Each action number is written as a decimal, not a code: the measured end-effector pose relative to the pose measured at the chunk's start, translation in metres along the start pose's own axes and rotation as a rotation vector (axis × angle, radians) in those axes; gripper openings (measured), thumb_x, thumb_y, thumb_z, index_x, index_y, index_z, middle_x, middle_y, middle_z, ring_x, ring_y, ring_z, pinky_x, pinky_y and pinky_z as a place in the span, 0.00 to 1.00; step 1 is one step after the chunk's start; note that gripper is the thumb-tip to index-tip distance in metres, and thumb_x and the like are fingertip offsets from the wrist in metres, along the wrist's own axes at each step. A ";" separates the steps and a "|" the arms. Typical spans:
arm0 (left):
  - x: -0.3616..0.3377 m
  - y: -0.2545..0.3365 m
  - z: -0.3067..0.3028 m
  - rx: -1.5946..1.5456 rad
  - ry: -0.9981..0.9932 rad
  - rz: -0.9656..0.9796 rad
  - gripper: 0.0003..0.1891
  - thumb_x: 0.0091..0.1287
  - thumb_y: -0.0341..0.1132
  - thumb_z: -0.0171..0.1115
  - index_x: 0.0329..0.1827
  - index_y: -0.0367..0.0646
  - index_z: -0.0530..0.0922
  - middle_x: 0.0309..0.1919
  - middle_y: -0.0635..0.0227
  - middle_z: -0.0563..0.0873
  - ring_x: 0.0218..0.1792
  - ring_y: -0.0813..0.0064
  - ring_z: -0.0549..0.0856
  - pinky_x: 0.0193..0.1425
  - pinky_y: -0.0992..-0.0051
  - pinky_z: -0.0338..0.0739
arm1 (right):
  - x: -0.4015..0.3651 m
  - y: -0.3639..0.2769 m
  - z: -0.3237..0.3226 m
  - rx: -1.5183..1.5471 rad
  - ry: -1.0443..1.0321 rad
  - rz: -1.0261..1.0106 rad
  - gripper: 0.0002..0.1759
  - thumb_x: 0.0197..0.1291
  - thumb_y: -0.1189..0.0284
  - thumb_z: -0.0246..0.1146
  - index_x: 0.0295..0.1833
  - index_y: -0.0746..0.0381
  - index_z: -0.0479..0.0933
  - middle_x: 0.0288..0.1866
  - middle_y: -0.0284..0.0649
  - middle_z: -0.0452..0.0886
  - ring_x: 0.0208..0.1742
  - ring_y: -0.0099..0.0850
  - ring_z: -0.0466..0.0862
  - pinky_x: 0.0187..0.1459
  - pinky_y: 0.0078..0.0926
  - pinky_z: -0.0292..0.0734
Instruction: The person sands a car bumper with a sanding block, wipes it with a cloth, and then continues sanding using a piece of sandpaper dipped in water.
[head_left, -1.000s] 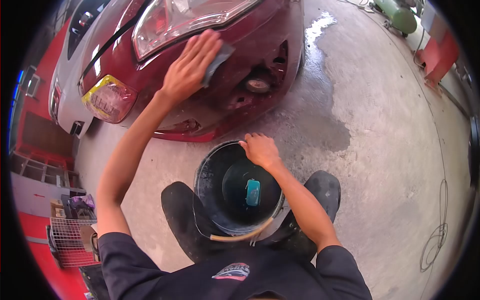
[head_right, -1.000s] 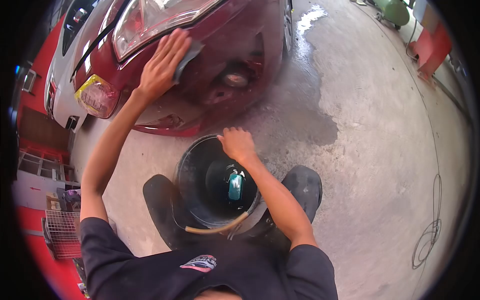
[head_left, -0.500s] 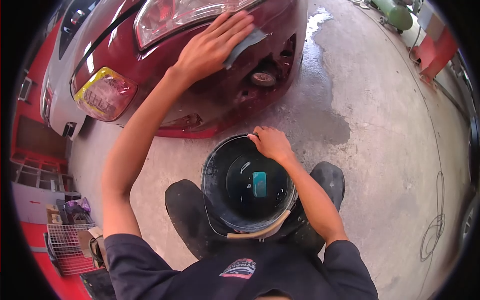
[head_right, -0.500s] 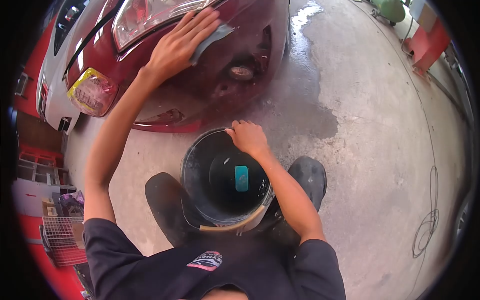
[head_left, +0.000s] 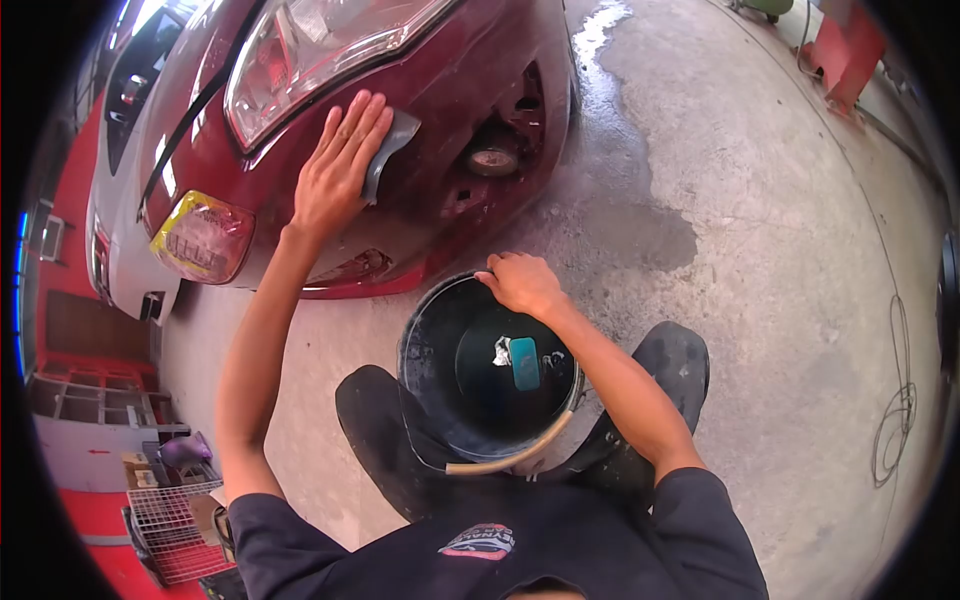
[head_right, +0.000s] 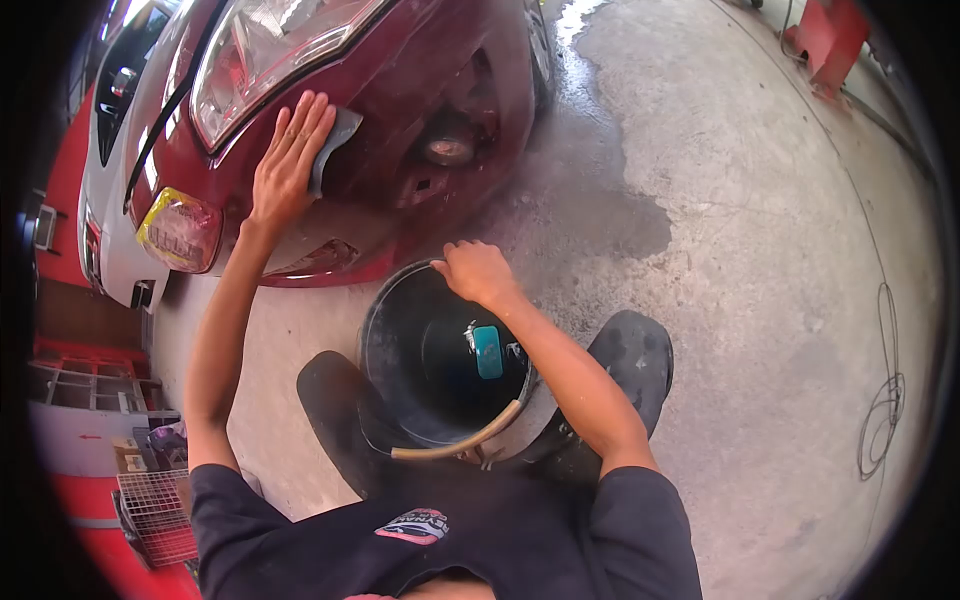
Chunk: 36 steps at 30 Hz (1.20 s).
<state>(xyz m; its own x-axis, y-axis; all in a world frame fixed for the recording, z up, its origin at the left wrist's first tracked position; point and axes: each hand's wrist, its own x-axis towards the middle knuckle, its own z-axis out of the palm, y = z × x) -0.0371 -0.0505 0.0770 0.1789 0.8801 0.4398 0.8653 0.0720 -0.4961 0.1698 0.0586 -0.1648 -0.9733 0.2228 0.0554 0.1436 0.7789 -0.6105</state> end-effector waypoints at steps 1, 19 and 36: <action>0.005 0.009 -0.003 -0.009 0.008 -0.020 0.41 0.61 0.24 0.67 0.83 0.37 0.70 0.84 0.55 0.71 0.86 0.56 0.66 0.88 0.52 0.62 | -0.002 0.000 0.002 -0.007 -0.010 -0.002 0.24 0.80 0.50 0.57 0.52 0.62 0.84 0.52 0.49 0.90 0.58 0.50 0.89 0.57 0.52 0.84; 0.093 0.028 0.029 0.167 0.040 -0.003 0.31 0.69 0.25 0.58 0.78 0.33 0.74 0.80 0.56 0.77 0.84 0.58 0.70 0.88 0.56 0.62 | -0.005 0.008 0.007 0.015 -0.009 -0.047 0.25 0.81 0.50 0.56 0.51 0.62 0.84 0.49 0.51 0.90 0.51 0.51 0.91 0.53 0.51 0.86; 0.149 0.020 0.052 0.400 0.085 0.108 0.26 0.70 0.31 0.58 0.72 0.33 0.79 0.75 0.55 0.81 0.77 0.61 0.78 0.86 0.58 0.66 | -0.003 0.003 0.016 0.013 0.019 -0.047 0.26 0.82 0.51 0.56 0.52 0.64 0.84 0.48 0.51 0.90 0.50 0.51 0.91 0.53 0.51 0.86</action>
<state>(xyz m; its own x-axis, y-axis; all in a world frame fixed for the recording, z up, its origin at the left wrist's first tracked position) -0.0174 0.1064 0.0930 0.3111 0.8517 0.4217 0.5924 0.1732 -0.7868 0.1705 0.0508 -0.1789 -0.9753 0.1974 0.0991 0.0953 0.7809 -0.6174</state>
